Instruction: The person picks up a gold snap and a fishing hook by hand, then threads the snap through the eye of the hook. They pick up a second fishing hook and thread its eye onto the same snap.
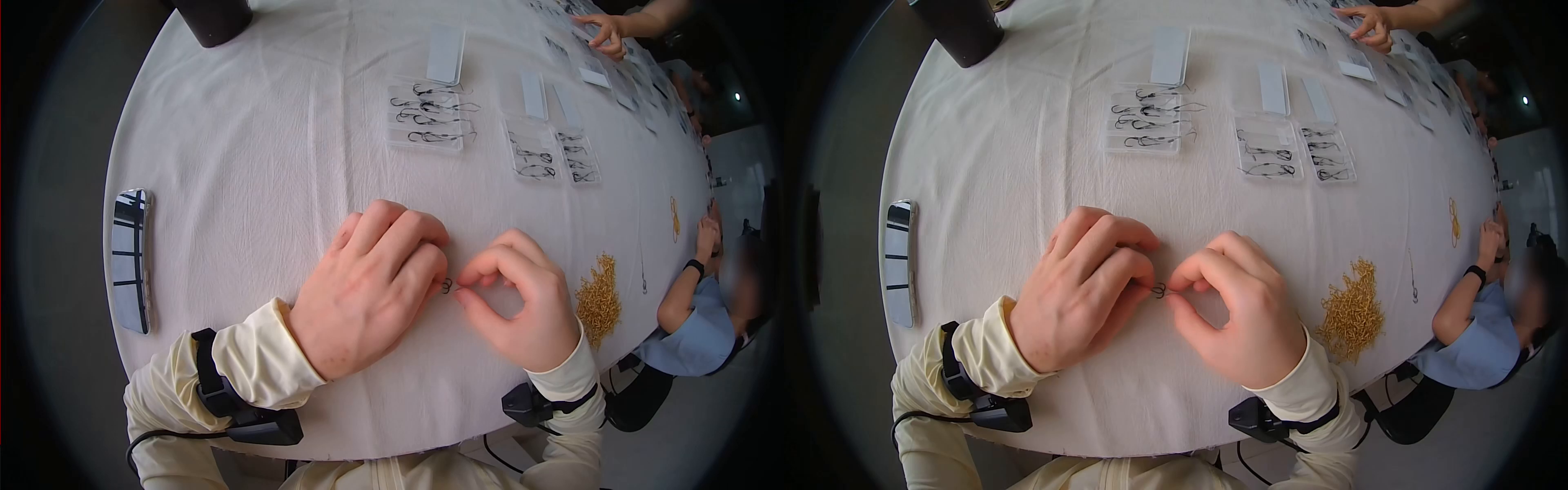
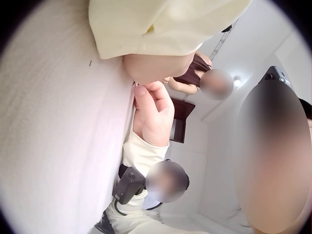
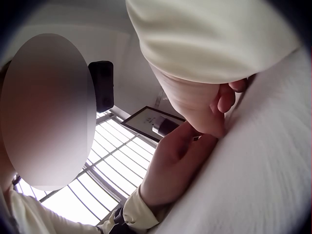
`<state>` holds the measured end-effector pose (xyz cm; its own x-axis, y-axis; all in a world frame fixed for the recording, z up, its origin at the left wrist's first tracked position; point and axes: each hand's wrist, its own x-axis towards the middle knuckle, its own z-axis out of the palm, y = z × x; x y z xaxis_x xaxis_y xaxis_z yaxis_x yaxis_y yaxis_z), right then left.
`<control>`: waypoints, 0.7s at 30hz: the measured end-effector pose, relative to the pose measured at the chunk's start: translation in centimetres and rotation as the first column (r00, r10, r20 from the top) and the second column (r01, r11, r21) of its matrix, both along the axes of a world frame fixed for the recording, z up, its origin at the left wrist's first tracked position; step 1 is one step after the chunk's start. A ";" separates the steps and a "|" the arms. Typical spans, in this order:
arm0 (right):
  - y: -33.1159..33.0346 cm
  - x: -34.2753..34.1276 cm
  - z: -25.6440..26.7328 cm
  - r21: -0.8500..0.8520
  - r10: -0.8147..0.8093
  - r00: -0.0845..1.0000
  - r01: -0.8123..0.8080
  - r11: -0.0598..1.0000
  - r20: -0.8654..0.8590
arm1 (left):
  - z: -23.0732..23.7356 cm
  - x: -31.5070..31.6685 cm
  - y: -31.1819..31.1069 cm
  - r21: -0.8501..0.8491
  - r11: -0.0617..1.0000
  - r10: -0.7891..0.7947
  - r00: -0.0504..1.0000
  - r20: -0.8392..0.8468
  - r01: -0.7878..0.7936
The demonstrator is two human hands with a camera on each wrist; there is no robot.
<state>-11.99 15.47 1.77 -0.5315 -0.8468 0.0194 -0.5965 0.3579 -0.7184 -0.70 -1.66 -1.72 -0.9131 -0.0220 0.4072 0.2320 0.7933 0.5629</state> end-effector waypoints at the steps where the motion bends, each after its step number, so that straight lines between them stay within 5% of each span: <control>1: 0.1 -0.1 0.0 -0.014 0.006 1.000 -0.006 1.000 -0.015 | 0.0 0.0 0.0 0.000 1.000 0.000 1.000 0.000 0.000; 12: 0.1 -0.5 0.0 -0.168 0.043 0.979 -0.078 0.983 -0.201 | 0.0 -0.1 0.0 0.192 0.981 -0.024 0.997 -0.067 0.036; 15: 0.0 -0.4 0.1 -0.193 0.050 0.983 -0.085 0.978 -0.178 | 0.2 -0.1 0.0 0.248 0.967 -0.043 0.995 -0.085 0.063; 21: 0.2 -0.4 0.2 -0.185 0.030 0.991 -0.006 0.983 0.129 | 0.3 -0.3 -0.1 0.220 0.970 -0.069 0.985 -0.155 0.103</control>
<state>-12.40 15.71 1.94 -0.5247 -0.8446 0.1064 -0.4979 0.2031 -0.8431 -1.03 -1.81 -1.42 -0.8470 -0.0530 0.5289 0.3862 0.6224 0.6808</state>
